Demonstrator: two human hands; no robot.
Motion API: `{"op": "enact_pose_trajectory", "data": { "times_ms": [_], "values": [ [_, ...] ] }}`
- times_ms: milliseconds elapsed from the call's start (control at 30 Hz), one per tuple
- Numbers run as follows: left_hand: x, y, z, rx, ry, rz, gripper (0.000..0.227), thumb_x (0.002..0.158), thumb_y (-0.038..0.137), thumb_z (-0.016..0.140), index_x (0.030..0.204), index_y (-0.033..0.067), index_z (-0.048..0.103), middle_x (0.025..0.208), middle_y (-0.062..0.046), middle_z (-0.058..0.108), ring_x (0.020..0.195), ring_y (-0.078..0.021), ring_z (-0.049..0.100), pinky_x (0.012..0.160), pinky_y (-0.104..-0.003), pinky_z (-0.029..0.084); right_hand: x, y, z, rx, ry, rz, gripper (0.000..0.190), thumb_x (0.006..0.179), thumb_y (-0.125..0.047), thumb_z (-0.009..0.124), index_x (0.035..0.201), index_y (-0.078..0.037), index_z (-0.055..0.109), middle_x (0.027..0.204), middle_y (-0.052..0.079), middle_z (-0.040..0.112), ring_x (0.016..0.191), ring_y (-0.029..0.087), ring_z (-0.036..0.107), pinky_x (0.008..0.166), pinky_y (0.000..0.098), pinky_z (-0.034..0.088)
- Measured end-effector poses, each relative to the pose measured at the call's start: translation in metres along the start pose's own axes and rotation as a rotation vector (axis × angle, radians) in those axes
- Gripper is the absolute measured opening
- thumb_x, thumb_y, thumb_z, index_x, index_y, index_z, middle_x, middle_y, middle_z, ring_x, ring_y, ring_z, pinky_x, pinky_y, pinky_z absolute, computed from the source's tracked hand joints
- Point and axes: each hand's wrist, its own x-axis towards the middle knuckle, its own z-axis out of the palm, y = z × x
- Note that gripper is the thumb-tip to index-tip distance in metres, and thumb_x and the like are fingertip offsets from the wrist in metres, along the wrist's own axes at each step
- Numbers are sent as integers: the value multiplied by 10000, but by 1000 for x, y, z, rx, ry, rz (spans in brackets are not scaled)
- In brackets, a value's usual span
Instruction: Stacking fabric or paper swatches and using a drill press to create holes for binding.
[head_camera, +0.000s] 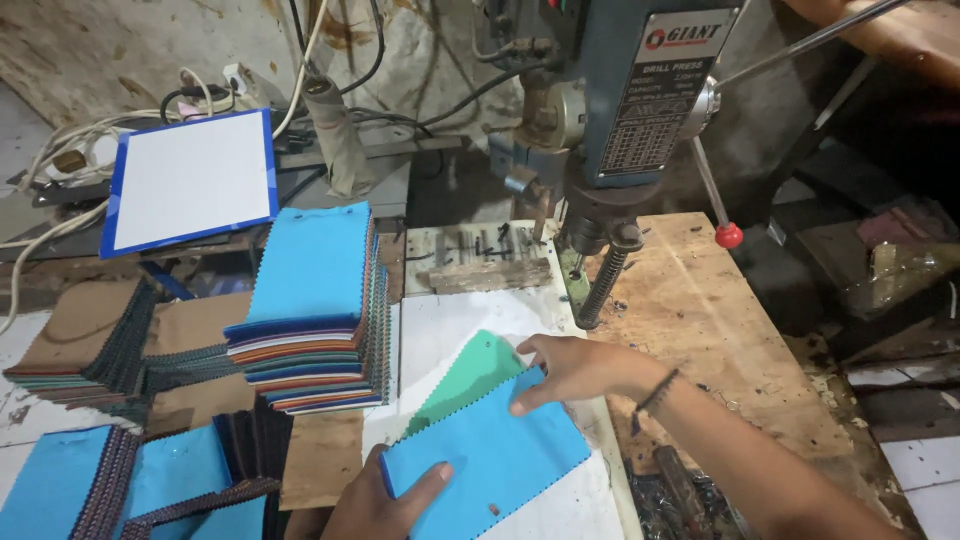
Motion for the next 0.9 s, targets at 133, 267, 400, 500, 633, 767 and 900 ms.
{"op": "enact_pose_trajectory", "data": {
  "times_ms": [133, 267, 400, 500, 633, 767, 900],
  "values": [
    [5, -11, 0, 75, 77, 99, 852, 716, 695, 723, 1439, 295, 513, 1443, 28, 682, 1338, -225, 629, 1151, -384, 458, 11, 3, -6, -115, -181, -37, 1111, 745, -550, 769, 1575, -25, 250, 1645, 162, 341, 1511, 328, 391, 1247, 394, 395],
    [-1, -14, -7, 89, 73, 183, 678, 755, 584, 779, 1342, 300, 593, 1280, 48, 793, 1236, -150, 708, 1064, -294, 508, -24, -10, 2, -235, -294, -11, 1103, 771, -453, 759, 1612, -108, 134, 1705, 77, 203, 1572, 258, 244, 1298, 407, 286],
    [-13, -9, -15, 175, -36, 231, 779, 767, 627, 731, 1470, 385, 499, 1310, 67, 740, 1223, -186, 693, 1008, -297, 490, -46, 5, 18, -154, -230, -41, 1111, 776, -414, 784, 1613, -220, 81, 1595, 21, 311, 1293, 187, 398, 1147, 360, 376],
    [10, -21, -11, 307, 24, 373, 774, 759, 687, 759, 1391, 327, 494, 1086, -8, 760, 1037, -225, 732, 866, -314, 487, -57, 25, 35, -92, -38, -38, 863, 819, -406, 839, 1496, -178, 356, 1216, 18, 596, 880, 137, 601, 799, 295, 483],
    [44, -44, -4, 434, 247, 751, 906, 622, 786, 868, 1276, 212, 616, 1129, 20, 788, 1044, -164, 741, 877, -330, 606, -50, 74, 79, -310, 624, -278, 477, 785, -346, 859, 1139, -195, 576, 1111, 26, 641, 1072, 234, 595, 819, 381, 517],
    [99, -83, 9, 600, 626, 1584, 404, 952, 426, 678, 1174, 91, 636, 1172, -134, 713, 1136, -354, 661, 1031, -575, 445, -41, 104, 109, -764, 1101, -751, 615, 608, -308, 911, 1053, -59, 568, 964, 125, 551, 876, 322, 542, 792, 417, 431],
    [79, -84, 9, 817, 702, 1891, 193, 1072, 145, 469, 1111, 68, 642, 1273, -145, 676, 1180, -317, 652, 979, -492, 476, -34, 125, 141, -907, 1147, -770, 59, 1029, -66, 462, 1023, -77, 520, 1081, 155, 561, 907, 305, 534, 784, 449, 447]
  ]
}}
